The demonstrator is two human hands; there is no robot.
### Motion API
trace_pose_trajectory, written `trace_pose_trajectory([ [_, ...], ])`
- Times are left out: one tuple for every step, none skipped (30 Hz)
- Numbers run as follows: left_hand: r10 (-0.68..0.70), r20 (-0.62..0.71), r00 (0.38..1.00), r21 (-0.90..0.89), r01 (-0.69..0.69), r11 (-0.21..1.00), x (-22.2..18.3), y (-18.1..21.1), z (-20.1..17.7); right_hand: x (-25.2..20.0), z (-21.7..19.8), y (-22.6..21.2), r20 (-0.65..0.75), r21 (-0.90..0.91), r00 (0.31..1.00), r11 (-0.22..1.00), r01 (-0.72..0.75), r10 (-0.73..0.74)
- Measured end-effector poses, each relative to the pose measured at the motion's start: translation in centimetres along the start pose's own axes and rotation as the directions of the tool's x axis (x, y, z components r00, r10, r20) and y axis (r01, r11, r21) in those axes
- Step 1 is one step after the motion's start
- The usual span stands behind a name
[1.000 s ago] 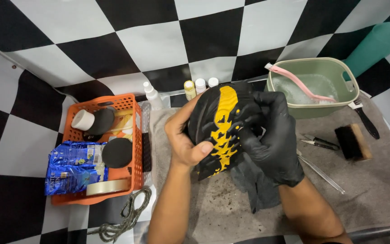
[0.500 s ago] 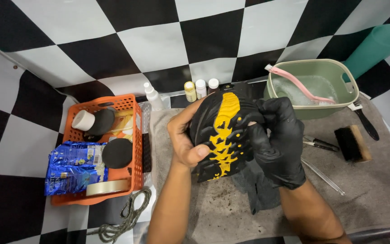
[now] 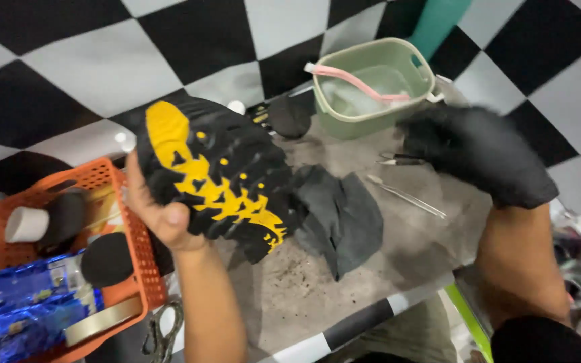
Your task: Cleaning the sole of a hiking boot by wiping it with a cloth and using a small tool to pick out dirt and debris from the treads.
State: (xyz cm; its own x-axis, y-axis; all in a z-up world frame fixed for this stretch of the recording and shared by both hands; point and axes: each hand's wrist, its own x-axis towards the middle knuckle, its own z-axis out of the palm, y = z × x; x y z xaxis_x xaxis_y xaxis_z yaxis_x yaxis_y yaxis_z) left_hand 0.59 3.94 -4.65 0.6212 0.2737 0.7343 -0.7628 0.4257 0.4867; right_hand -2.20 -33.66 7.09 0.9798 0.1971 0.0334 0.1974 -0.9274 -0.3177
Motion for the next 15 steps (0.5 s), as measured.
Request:
trace_pose_trajectory([
  [-0.012, -0.001, 1.0, -0.012, 0.012, 1.0, 0.4, 0.4, 1.0, -0.9, 2.4, 2.7, 0.004, -0.005, 1.0, 1.0, -0.016, 0.016],
  [-0.036, -0.009, 0.999, -0.023, 0.036, 0.999, 0.9, 0.9, 1.8, -1.4, 4.9, 5.4, 0.038, -0.009, 0.999, 1.0, 0.005, -0.005],
  [-0.06, -0.017, 0.998, -0.034, 0.06, 0.998, 1.5, 1.5, 2.7, -2.0, 7.3, 8.0, 0.072, -0.013, 0.997, 1.0, 0.027, -0.026],
  [-0.057, -0.017, 0.998, -0.031, 0.056, 0.998, 1.3, 1.2, 2.5, -2.5, 8.9, 8.1, 0.071, -0.012, 0.997, 0.999, 0.031, -0.03],
  [-0.074, -0.03, 0.997, -0.068, 0.072, 0.995, 1.3, 1.0, 2.2, -2.9, 10.5, 8.2, -0.045, -0.097, 0.995, 0.992, 0.082, -0.086],
  [-0.088, -0.044, 0.995, -0.098, 0.083, 0.992, 1.3, 1.0, 1.9, -3.0, 12.1, 8.1, -0.155, -0.182, 0.975, 0.975, 0.13, -0.159],
  [-0.079, -0.045, 0.996, -0.087, 0.075, 0.993, 0.8, 0.0, 1.3, -3.0, 13.9, 9.1, -0.157, -0.178, 0.973, 0.974, 0.142, -0.171],
  [-0.1, -0.103, 0.99, -0.147, 0.084, 0.986, 0.2, -0.7, 0.5, -2.5, 15.7, 10.1, -0.261, -0.336, 0.928, 0.926, 0.172, -0.267],
  [-0.121, -0.158, 0.98, -0.208, 0.087, 0.974, -0.3, -1.3, -0.4, -1.9, 17.6, 11.0, -0.35, -0.485, 0.861, 0.858, 0.172, -0.37],
  [-0.097, -0.171, 0.98, -0.188, 0.064, 0.98, -0.2, -1.0, 0.1, -1.7, 17.9, 11.5, -0.348, -0.484, 0.849, 0.852, 0.2, -0.397],
  [-0.115, -0.131, 0.985, -0.26, 0.078, 0.962, 0.1, -0.6, 0.5, -1.4, 18.2, 12.0, -0.333, -0.563, 0.876, 0.819, 0.113, -0.35],
  [-0.133, -0.083, 0.988, -0.335, 0.098, 0.937, 0.5, -0.5, 1.1, -1.1, 18.5, 12.7, -0.329, -0.637, 0.897, 0.771, 0.019, -0.294],
  [-0.112, -0.091, 0.99, -0.321, 0.077, 0.944, 0.8, 0.1, 1.2, -0.9, 18.0, 12.3, -0.331, -0.637, 0.889, 0.77, 0.037, -0.317],
  [-0.104, -0.06, 0.993, -0.288, 0.082, 0.954, 1.2, 0.5, 1.5, -1.0, 17.5, 12.1, -0.322, -0.591, 0.911, 0.807, 0.021, -0.259],
  [-0.097, -0.029, 0.995, -0.254, 0.087, 0.963, 1.5, 0.9, 1.8, -1.0, 16.9, 11.9, -0.308, -0.543, 0.93, 0.84, 0.002, -0.201],
])
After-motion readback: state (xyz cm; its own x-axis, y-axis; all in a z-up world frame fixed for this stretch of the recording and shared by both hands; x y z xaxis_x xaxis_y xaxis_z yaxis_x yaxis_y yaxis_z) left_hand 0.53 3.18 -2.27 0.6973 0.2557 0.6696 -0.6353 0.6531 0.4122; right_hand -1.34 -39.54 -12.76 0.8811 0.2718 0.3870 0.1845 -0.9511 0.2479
